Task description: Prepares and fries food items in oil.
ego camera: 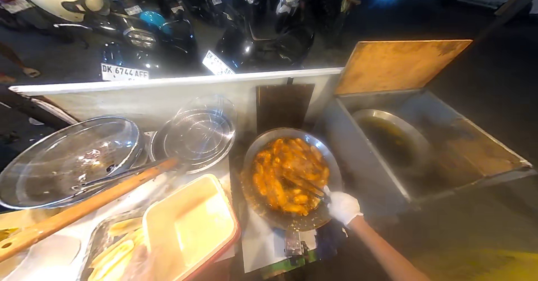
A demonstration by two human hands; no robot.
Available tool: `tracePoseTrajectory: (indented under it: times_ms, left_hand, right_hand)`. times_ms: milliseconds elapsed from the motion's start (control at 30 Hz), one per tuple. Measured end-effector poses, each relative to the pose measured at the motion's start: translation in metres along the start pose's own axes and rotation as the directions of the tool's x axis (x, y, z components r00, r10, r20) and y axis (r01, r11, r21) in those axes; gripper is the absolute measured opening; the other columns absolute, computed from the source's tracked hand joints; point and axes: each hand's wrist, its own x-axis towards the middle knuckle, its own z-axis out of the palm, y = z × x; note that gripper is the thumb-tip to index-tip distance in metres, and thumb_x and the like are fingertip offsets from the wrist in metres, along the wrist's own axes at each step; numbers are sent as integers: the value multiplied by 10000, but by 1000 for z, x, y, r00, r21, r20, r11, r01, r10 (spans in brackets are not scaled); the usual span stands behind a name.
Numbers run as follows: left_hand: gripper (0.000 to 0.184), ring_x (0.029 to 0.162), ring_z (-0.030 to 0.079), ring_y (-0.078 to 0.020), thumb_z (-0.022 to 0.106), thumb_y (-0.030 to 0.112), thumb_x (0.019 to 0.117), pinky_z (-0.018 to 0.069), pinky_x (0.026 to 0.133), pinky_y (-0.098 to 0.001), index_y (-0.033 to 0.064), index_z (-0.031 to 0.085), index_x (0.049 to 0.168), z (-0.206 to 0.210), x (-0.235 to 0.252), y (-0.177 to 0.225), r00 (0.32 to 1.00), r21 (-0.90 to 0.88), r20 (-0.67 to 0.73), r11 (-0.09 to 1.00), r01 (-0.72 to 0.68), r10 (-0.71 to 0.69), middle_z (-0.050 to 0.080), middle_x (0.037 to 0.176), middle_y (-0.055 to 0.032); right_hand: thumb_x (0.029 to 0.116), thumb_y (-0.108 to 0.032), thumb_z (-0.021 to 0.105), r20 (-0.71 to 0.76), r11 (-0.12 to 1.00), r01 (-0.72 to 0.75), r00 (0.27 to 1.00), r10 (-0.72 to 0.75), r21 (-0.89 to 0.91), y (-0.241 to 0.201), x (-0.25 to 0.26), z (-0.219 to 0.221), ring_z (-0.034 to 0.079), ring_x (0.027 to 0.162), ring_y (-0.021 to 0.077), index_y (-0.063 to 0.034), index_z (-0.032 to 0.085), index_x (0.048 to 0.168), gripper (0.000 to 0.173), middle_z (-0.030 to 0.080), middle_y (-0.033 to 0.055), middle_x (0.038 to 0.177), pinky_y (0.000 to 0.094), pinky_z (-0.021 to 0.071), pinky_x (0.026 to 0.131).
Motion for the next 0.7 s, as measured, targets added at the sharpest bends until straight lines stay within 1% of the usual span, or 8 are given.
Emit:
tracePoseTrajectory:
  times_ms: [67,167,233,300,367,533,633,700]
  left_hand:
    - [447,1006,649,-240,652,327,955,519,917,-477,-13,621,1244,0,-2,0,1000,34,-10,999,-22,22,679,1097,-187]
    - [474,1015,654,-258,650,372,957,523,917,-504,6,629,1257,1,-3,-4,999,26,-17,999,-28,29,684,1094,-188]
    - [490,1051,658,-289,650,378,959,515,944,-538,8,623,1280,0,-3,-4,1000,19,-11,1000,-10,10,683,1130,-208]
    - [494,1066,655,-294,650,387,955,514,946,-546,20,622,1284,0,-2,-5,1000,12,-11,1000,-1,1,681,1141,-203]
    - [508,1096,653,-303,649,411,952,503,967,-562,35,624,1293,0,-1,-6,1000,36,-9,999,8,-8,684,1162,-202]
    - [440,1040,663,-248,674,357,951,531,922,-504,42,643,1257,3,-7,4,999,-50,-36,999,16,-18,695,1117,-163]
    - [416,1025,655,-261,671,307,960,526,910,-508,21,632,1259,5,-10,8,998,-88,-67,996,8,-14,685,1108,-181]
    - [412,1065,650,-276,664,295,964,520,938,-516,24,631,1272,5,-11,9,998,-74,-54,997,15,-19,682,1143,-191]
  right_hand:
    - [923,-287,611,-51,1000,-25,998,26,18,-8,-15,14,670,1154,397,-277,313,1637,773,645,186,1350,615,551,905]
    - [923,-334,618,-23,999,-4,1000,6,54,0,-39,12,668,1171,388,-307,333,1626,759,666,162,1337,622,542,925]
    - [922,-385,610,13,999,7,1000,-8,53,9,-48,4,668,1189,365,-349,352,1615,740,688,136,1317,619,535,945]
    - [935,-383,599,19,998,2,1000,-3,57,12,-51,1,671,1188,356,-370,352,1612,721,695,129,1309,614,534,952]
    - [951,-367,585,13,999,-6,1000,5,52,10,-46,4,674,1182,352,-366,345,1615,706,696,132,1304,607,537,947]
    - [934,-374,601,4,997,-39,999,39,61,10,-26,17,672,1185,366,-358,359,1609,718,696,137,1301,616,536,946]
    - [933,-400,609,-36,994,-46,998,50,100,14,-40,12,685,1161,369,-347,348,1617,734,709,146,1277,616,541,937]
    - [916,-421,632,-36,994,-51,998,54,93,19,-45,13,689,1153,368,-321,383,1604,739,714,150,1264,616,543,935]
